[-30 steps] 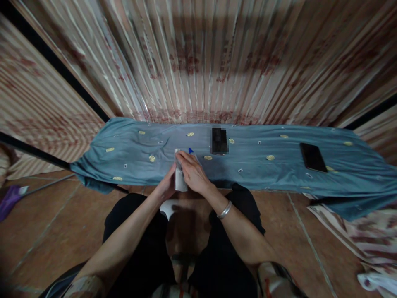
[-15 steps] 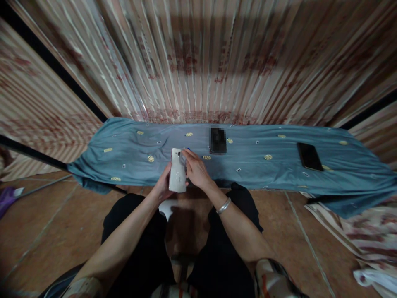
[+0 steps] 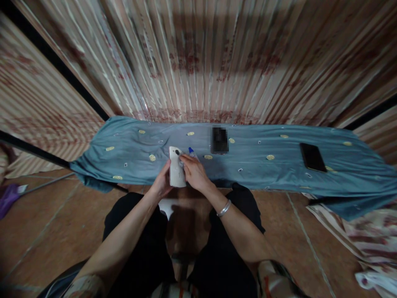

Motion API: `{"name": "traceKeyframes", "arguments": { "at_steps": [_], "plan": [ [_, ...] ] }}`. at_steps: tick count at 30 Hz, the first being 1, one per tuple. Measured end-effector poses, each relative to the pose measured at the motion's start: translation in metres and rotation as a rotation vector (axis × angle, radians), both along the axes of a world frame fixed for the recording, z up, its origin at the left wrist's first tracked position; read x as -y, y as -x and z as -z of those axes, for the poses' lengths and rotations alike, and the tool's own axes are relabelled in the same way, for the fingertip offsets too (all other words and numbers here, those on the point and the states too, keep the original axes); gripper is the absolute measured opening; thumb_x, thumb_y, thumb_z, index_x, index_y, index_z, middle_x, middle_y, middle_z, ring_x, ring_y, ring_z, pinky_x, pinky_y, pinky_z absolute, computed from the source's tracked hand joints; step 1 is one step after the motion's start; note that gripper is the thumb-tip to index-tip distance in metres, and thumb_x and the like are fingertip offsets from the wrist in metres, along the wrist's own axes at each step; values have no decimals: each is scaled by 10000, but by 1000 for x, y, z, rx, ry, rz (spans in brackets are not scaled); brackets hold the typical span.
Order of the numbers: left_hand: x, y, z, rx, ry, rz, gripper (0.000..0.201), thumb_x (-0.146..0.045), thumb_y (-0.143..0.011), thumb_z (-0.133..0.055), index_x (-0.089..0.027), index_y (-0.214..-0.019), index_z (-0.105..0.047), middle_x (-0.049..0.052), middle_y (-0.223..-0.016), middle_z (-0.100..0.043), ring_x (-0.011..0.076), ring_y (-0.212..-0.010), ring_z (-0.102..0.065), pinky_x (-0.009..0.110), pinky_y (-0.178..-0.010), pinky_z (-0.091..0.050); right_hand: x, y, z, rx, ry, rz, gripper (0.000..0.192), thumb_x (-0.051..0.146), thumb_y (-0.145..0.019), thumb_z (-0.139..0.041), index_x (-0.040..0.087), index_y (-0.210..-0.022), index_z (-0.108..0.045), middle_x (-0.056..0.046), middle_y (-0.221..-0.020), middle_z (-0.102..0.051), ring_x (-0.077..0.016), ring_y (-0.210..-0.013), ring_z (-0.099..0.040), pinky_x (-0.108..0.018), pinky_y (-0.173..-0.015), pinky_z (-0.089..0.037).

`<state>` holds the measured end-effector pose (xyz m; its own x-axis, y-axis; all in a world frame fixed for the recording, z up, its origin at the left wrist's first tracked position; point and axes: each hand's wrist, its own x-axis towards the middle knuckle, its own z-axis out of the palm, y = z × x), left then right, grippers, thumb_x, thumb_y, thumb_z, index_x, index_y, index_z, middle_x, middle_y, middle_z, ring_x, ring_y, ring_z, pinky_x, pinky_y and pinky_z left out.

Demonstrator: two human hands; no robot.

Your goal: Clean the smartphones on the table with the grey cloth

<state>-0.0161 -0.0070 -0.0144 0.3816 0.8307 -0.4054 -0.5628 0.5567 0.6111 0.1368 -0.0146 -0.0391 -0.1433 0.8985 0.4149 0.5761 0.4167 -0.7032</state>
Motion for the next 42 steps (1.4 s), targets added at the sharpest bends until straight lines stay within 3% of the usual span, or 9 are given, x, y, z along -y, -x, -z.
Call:
{"name": "traceKeyframes", "arguments": {
  "at_steps": [10, 19, 23, 28, 36, 42],
  "plan": [
    [-5, 1, 4, -19, -11, -81, 307, -426, -972, -660, -162, -1098, -755, 57, -898, -813, 233, -1008, -781, 344, -993, -591, 9, 7, -4, 79, -71, -54, 516, 117, -985, -436, 225, -1433, -670, -106, -1479, -678, -249, -1380, -630, -510, -1230, -472],
    [0, -8, 14, -37, -87, -82, 368, -365, -898, -765, -153, -1198, -752, 92, -1091, -823, 258, -1181, -738, 359, -1077, -544, 12, 9, -6, 77, -124, -25, 554, 128, -992, -429, 216, -1511, -602, -117, -1546, -619, -262, -1450, -564, -529, -1268, -423],
    [4, -11, 19, -99, -100, -28, 353, -399, -864, -800, -127, -1088, -771, 102, -957, -817, 276, -1067, -768, 359, -964, -594, 7, 5, -11, 68, -114, 5, 550, 134, -1000, -407, 191, -1511, -603, -134, -1553, -608, -268, -1452, -558, -520, -1257, -440],
    [-1, -4, 22, -156, -120, -11, 300, -430, -877, -785, -147, -971, -755, 53, -805, -778, 228, -865, -772, 312, -814, -610, 8, 8, -11, 75, -87, -47, 541, 140, -1004, -410, 190, -1506, -605, -126, -1546, -618, -257, -1454, -560, -513, -1265, -432],
    [-15, 6, 23, -100, -124, -145, 313, -459, -878, -787, -160, -885, -696, -15, -694, -702, 110, -612, -666, 215, -651, -567, 22, 15, -13, 41, -105, -134, 518, 128, -1003, -427, 254, -1443, -670, -86, -1465, -691, -237, -1362, -646, -486, -1202, -505],
    [-24, 13, 21, -121, -105, -249, 298, -451, -861, -801, -183, -843, -672, -9, -688, -706, 120, -606, -661, 215, -602, -515, 29, 16, -15, 25, -119, -176, 476, 126, -990, -477, 283, -1359, -734, -65, -1408, -733, -235, -1334, -673, -470, -1176, -529]
  ]
}}
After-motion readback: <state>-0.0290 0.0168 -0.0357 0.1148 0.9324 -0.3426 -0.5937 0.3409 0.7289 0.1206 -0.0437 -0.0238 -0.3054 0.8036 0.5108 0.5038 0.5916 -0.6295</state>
